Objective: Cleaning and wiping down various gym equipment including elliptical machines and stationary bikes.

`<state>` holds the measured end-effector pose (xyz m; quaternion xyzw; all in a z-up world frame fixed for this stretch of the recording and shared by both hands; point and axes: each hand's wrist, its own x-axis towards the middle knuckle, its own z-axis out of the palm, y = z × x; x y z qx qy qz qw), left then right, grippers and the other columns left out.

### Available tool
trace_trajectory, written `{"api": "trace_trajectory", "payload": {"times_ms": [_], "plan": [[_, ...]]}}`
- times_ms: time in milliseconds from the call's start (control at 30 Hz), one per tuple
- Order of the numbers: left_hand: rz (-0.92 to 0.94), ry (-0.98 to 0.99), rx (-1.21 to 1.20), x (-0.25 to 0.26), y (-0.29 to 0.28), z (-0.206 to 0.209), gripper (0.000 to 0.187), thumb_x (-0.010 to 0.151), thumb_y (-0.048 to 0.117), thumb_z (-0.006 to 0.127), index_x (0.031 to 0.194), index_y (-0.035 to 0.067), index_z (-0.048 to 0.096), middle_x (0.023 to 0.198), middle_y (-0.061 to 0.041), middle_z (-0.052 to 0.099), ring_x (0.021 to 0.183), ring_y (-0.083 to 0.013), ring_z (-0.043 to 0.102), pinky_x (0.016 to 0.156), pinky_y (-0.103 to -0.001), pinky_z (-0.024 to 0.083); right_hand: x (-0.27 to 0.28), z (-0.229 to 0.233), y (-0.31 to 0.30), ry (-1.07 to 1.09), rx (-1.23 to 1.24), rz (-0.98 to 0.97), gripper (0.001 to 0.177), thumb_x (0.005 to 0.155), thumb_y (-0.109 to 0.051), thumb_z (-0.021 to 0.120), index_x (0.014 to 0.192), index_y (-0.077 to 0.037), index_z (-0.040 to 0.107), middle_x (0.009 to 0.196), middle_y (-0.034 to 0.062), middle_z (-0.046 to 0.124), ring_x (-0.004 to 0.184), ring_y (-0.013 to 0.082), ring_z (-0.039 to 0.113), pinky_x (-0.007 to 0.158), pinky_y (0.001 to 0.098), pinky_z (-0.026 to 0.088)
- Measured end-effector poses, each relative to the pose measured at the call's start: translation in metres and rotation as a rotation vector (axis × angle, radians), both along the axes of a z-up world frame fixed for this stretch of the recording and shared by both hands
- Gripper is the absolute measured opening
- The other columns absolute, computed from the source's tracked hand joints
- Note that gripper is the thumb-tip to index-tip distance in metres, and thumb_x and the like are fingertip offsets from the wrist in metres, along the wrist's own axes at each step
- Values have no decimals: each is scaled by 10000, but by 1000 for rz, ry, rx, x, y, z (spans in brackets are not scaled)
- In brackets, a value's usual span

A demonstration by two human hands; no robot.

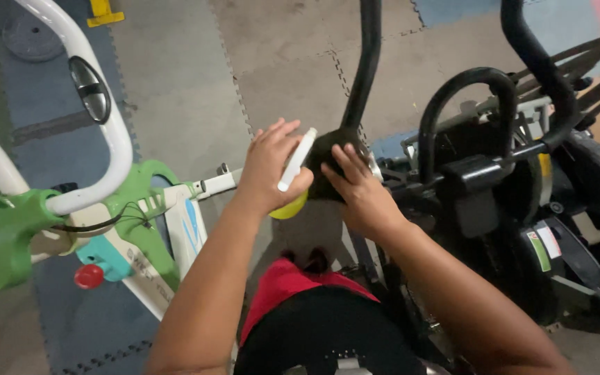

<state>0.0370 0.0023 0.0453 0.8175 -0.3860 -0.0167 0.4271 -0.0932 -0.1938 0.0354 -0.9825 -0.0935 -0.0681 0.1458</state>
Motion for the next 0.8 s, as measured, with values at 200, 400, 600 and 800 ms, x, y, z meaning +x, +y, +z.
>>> {"api": "trace_trajectory", "payload": {"times_ms": [200,400,600,800], "plan": [[15,10,-4,6,-15,-9,480,737,252,685,1172,51,695,1446,-175,596,1400,-404,500,1199,-585,310,-22,-13,-46,91,455,-144,781,704,94,616,1464,-79,570,1595,173,466,1531,329,410,1264,417,337],[-6,-48,-114,29,-36,-24,478,737,232,695,1164,17,671,1377,-200,645,1295,-420,589,1152,-527,414,25,-9,-29,-203,508,-422,725,933,-56,687,1577,-26,356,1620,304,324,1518,464,342,1230,441,314],[-61,143,-285,67,-58,-41,508,782,221,666,1242,9,627,1202,-220,657,1099,-436,638,926,-463,540,99,-46,-30,-218,341,-429,852,879,-27,664,1629,-19,261,1622,403,193,1494,583,243,1190,472,372],[-65,236,-206,105,-98,-18,462,770,214,635,1217,107,684,1098,-155,714,983,-377,693,842,-464,561,163,-37,-79,-348,293,-574,856,953,-72,709,1640,-10,203,1522,323,425,1356,533,452,1123,507,414]]}}
